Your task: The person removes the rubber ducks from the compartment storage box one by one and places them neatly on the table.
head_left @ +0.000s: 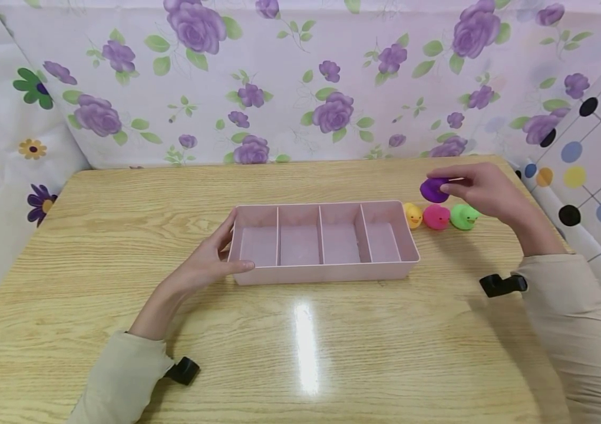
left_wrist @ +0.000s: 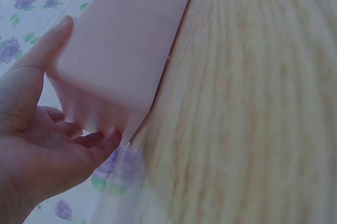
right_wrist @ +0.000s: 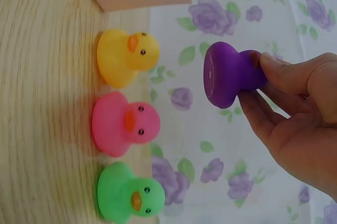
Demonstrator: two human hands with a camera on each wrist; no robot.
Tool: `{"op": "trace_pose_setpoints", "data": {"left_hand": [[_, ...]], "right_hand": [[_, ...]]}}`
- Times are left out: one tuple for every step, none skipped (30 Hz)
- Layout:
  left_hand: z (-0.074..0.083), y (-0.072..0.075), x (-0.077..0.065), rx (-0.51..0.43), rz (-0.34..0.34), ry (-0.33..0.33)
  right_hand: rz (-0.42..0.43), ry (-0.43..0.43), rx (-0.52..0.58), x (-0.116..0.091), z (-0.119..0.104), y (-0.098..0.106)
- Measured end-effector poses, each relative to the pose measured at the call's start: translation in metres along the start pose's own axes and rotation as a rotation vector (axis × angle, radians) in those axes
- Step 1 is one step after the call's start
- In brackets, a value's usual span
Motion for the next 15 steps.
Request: {"op": "trace_pose_setpoints", "data": {"left_hand": [[0.0, 0.0, 0.0, 0.001, 0.0, 0.0], [0.0, 0.0, 0.0, 0.003, 0.001, 0.002], [-0.001, 0.0, 0.0, 0.004, 0.001, 0.003], [-0.001, 0.0, 0.0, 0.004, 0.002, 0.003], [-0.001, 0.001, 0.0, 0.005, 0.002, 0.004], [-0.001, 0.001, -0.001, 0.005, 0.002, 0.004], [0.0, 0.001, 0.0, 0.005, 0.003, 0.004], [0.0, 0.001, 0.0, 0.006, 0.003, 0.002], [0.0, 0.001, 0.0, 0.007, 0.003, 0.001], [0.0, 0.0, 0.0, 0.007, 0.003, 0.0], [0.001, 0.001, 0.0, 0.011, 0.004, 0.0], [0.001, 0.0, 0.0, 0.012, 0.003, -0.002], [0.001, 0.0, 0.0, 0.014, 0.003, -0.002], [0.001, 0.001, 0.0, 0.015, 0.003, -0.002], [0.001, 0.001, 0.0, 0.015, 0.003, -0.002]], "right_hand": [[0.006, 0.0, -0.007, -0.001, 0.003, 0.001], [0.01, -0.003, -0.013, -0.001, 0.006, 0.003], [0.015, -0.003, -0.02, -0.002, 0.009, 0.004], [0.017, -0.005, -0.022, -0.003, 0.012, 0.005], [0.021, -0.006, -0.026, -0.003, 0.015, 0.006], [0.024, -0.009, -0.027, -0.003, 0.018, 0.006], [0.026, -0.016, -0.028, -0.004, 0.022, 0.007], [0.026, -0.029, -0.026, -0.004, 0.026, 0.008], [0.025, -0.043, -0.024, -0.005, 0.029, 0.009], [0.021, -0.058, -0.018, -0.006, 0.033, 0.009], [0.018, -0.071, -0.018, -0.006, 0.036, 0.01], [0.016, -0.083, -0.018, -0.007, 0.04, 0.011], [0.014, -0.094, -0.019, -0.008, 0.043, 0.012], [0.013, -0.102, -0.021, -0.008, 0.045, 0.013], [0.012, -0.108, -0.021, -0.009, 0.048, 0.014]]}}
Point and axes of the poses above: each hand's wrist, its own x-axis towards the middle knuckle, its own y-axis out of the back of the hand, z = x × y, the point moved 9 cm from there along x, towards the middle knuckle, and after that the axes turned 1 degree about -y, right-handed, at the moved point
